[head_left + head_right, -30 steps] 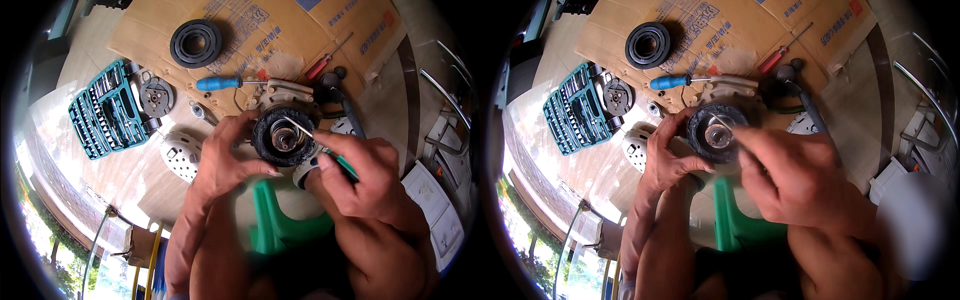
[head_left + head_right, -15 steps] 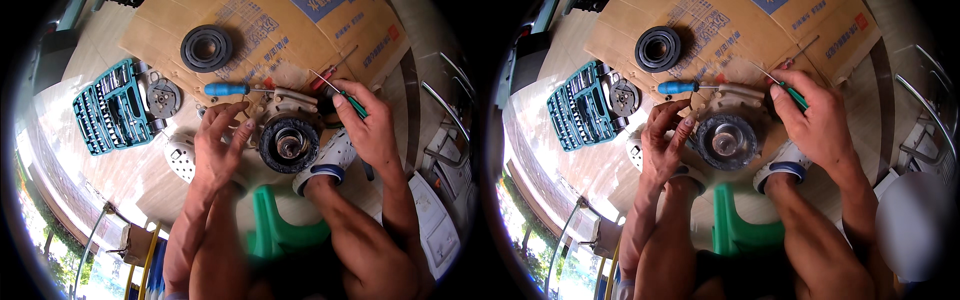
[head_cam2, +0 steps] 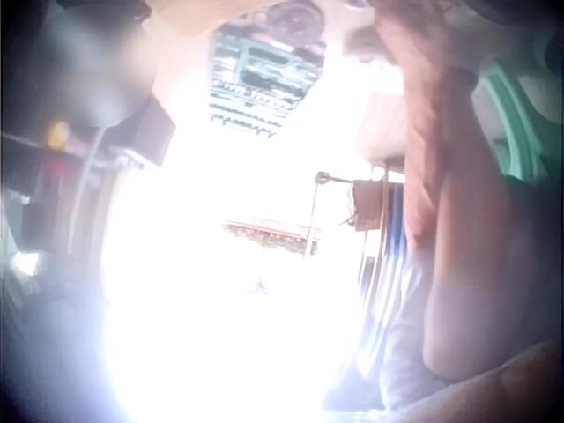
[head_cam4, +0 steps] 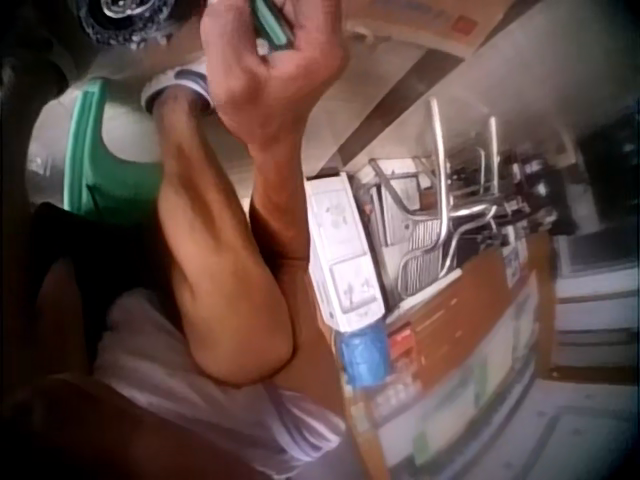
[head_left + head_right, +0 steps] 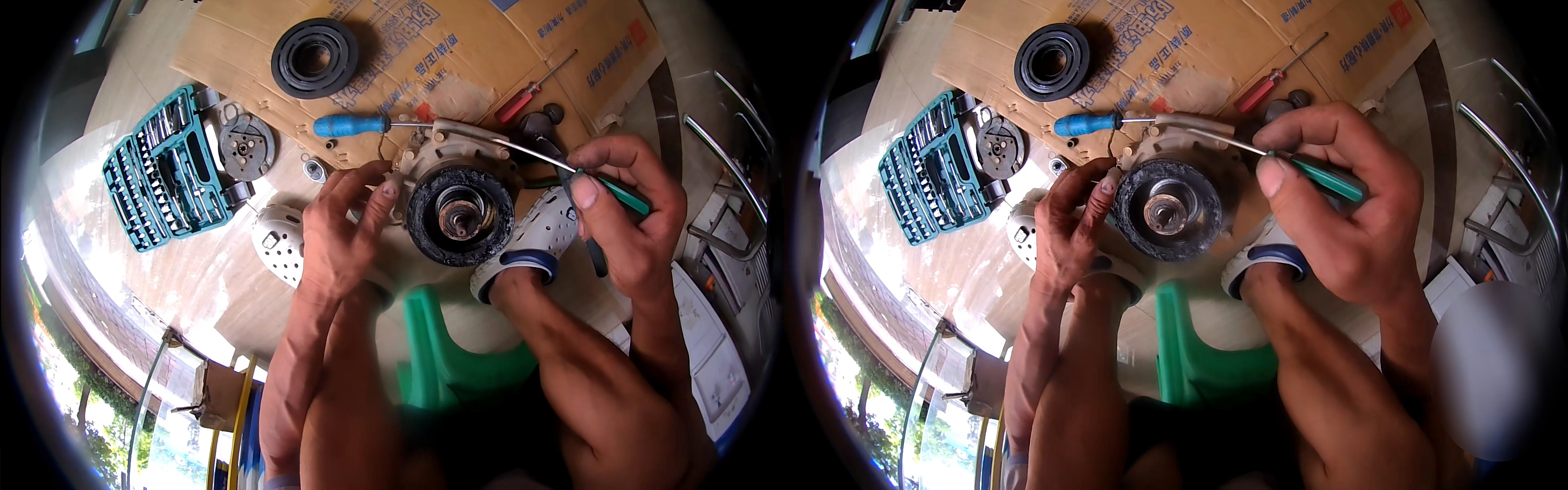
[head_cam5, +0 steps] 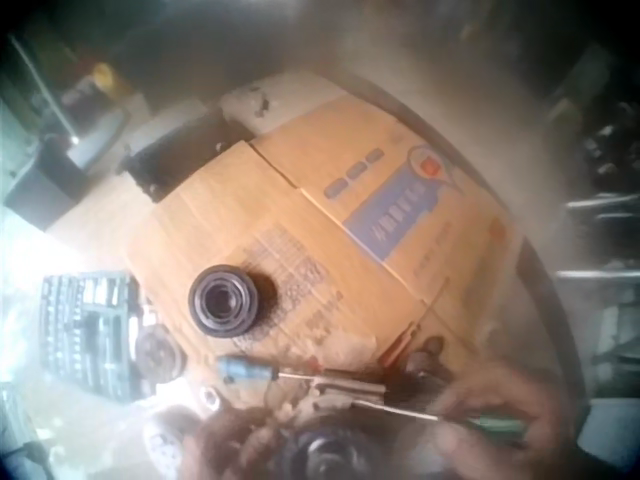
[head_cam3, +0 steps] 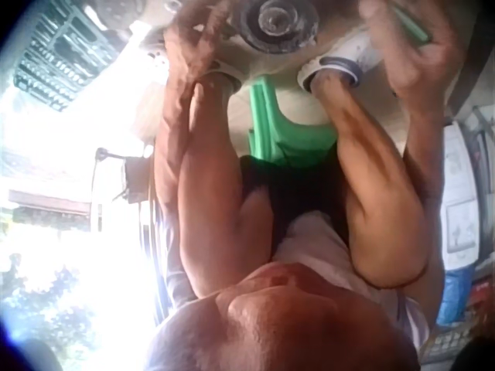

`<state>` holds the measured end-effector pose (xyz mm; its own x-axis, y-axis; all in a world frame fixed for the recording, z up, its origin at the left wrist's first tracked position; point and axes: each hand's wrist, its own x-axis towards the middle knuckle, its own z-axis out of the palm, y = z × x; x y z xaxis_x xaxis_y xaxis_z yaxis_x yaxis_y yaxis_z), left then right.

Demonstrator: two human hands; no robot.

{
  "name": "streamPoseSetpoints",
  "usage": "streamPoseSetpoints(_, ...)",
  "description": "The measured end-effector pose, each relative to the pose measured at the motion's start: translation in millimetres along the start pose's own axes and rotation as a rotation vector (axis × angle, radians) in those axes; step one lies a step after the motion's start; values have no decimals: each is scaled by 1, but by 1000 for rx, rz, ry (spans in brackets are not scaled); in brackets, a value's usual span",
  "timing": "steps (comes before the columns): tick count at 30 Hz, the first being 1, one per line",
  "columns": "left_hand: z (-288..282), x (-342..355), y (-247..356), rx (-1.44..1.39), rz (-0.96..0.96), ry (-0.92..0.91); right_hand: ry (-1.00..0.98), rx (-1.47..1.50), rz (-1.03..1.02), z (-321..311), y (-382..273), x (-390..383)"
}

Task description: The person prying a snap ring and a seal from a mechanical component using a screwdriver and a hammer while sitting on a stool.

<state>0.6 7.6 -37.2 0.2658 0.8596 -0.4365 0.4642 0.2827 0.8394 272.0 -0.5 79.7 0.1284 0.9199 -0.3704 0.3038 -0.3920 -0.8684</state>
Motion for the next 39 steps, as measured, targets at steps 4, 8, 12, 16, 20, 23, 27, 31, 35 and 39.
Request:
streamPoseSetpoints(4, 3, 3, 0, -12, 5, -10, -110, 48, -52, -2, -3, -6)
streamPoseSetpoints(8, 2, 3, -4, -53, -64, -30, -180, -97, -249, 1, -4, -7)
streamPoseSetpoints(12, -3, 1, -6, -27, -36, -54, -153, -191, -337, 10, -5, -10)
streamPoseSetpoints(16, -4, 1, -13, -46, -6, -62, -109, -272, -420, 19, 4, -11)
streamPoseSetpoints(20, -7, -1, -20, -59, 45, -61, -118, -369, -530, 23, 5, -9)
streamPoseSetpoints(23, -5, -4, -16, -28, -78, -36, -112, -428, -585, 27, 4, -10)
streamPoseSetpoints(27, -5, -5, -20, -52, -69, -42, -108, -462, -590, 31, 7, -11)
streamPoseSetpoints(31, -3, -4, -16, -20, -75, -45, -148, -474, -566, 29, 9, -10)
streamPoseSetpoints(35, -4, -4, -13, 11, -45, -40, -178, -489, -548, 29, 5, -12)
streamPoseSetpoints(39, -4, -4, -13, -2, -82, -51, -153, -492, -545, 29, 5, -14)
